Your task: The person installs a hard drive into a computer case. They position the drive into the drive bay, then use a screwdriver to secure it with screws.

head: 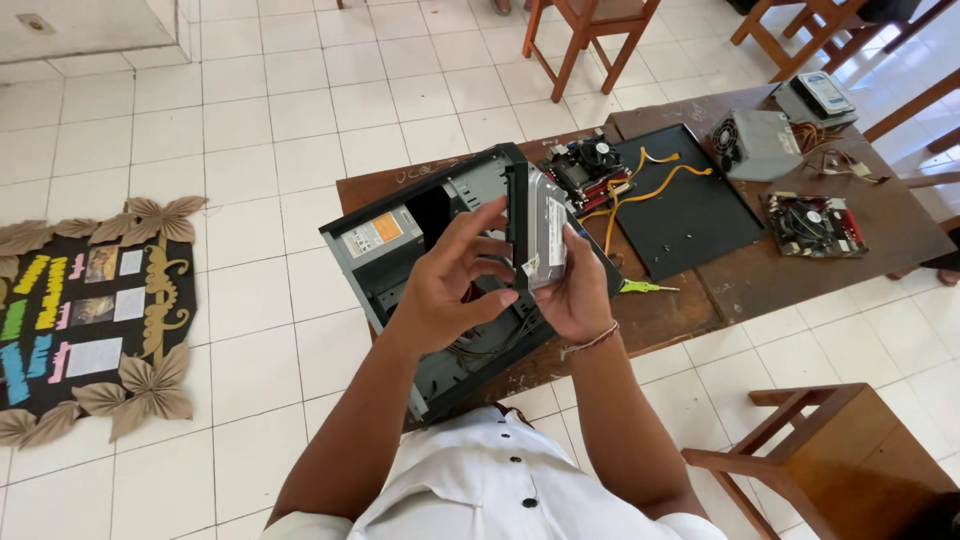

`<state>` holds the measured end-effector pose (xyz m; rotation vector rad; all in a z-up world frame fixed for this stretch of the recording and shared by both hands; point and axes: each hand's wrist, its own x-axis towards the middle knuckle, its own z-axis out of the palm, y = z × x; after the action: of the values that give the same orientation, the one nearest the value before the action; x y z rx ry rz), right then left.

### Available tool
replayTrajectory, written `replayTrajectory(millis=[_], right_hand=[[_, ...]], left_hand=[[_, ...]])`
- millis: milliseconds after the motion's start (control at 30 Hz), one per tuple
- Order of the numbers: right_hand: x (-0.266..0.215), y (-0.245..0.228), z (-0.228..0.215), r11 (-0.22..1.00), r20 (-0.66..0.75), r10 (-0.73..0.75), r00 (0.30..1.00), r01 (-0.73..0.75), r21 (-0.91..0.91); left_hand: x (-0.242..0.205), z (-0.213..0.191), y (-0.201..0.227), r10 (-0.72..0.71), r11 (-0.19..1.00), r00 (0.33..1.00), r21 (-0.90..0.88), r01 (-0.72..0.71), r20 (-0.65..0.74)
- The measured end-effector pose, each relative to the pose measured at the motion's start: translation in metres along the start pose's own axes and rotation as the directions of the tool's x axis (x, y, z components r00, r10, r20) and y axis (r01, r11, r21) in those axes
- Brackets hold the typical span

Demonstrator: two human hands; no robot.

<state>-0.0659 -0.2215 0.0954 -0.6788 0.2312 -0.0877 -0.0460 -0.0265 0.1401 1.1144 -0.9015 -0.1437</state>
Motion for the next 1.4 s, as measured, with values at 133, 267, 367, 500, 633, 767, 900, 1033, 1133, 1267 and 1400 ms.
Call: replayTrajectory(millis=[133,267,367,500,633,767,900,1033,1133,1267,1400], right_hand=[[-0.009,-0.005,0.017,1.000,-0.027,0.015,1.000,-0.015,0.009],[-0.012,-0.008,0.025,0.999,0.020,-0.021,1.000,0.020,0.036],[-0.009,-0.001,0.018,0.998,0.036,-0.028,0.999,0.026,0.060],[-0.009,0.006,0.013,0.994,0.046,-0.059,0.997,0.054,0.095],[-0.006,0.007,0.002,0.995,0.079,-0.069,0.994,0.063,0.082],[-0.008,0.006,-0.004,0.983,0.177,-0.179,0.968,0.167,0.083],[-0.025,0.001,0.008,0.953,0.248,-0.301,0.921,0.282,0.112],[-0.035,0.000,0.010,0.941,0.314,-0.340,0.887,0.315,0.127],[-0.038,0.002,0.003,0.932,0.341,-0.359,0.869,0.350,0.092],[-0.041,-0.003,0.003,0.930,0.377,-0.357,0.855,0.365,0.053],[-0.038,-0.022,0.010,0.917,0.372,-0.370,0.852,0.400,-0.004]], left_hand=[[0.000,-0.005,0.001,0.007,0.999,1.000,0.033,-0.007,0.000],[0.001,-0.008,0.001,0.015,0.999,1.000,0.039,-0.014,-0.009],[0.002,-0.009,-0.001,0.029,0.999,1.000,0.035,-0.029,0.002],[0.003,-0.008,0.003,0.049,0.998,0.998,0.045,-0.050,0.028],[0.003,-0.010,-0.001,0.045,0.999,0.999,0.023,-0.046,0.028],[0.002,-0.013,-0.016,0.052,0.997,0.998,-0.062,-0.055,-0.048],[-0.011,-0.029,-0.061,0.043,0.987,0.986,-0.146,-0.067,-0.163],[0.000,-0.017,-0.031,0.018,0.980,0.976,-0.189,-0.061,-0.218],[-0.004,-0.025,-0.045,0.003,0.959,0.970,-0.274,-0.072,-0.243],[-0.004,-0.025,-0.045,0.052,0.939,0.959,-0.313,-0.141,-0.277],[-0.011,-0.022,-0.049,0.032,0.940,0.959,-0.317,-0.125,-0.282]])
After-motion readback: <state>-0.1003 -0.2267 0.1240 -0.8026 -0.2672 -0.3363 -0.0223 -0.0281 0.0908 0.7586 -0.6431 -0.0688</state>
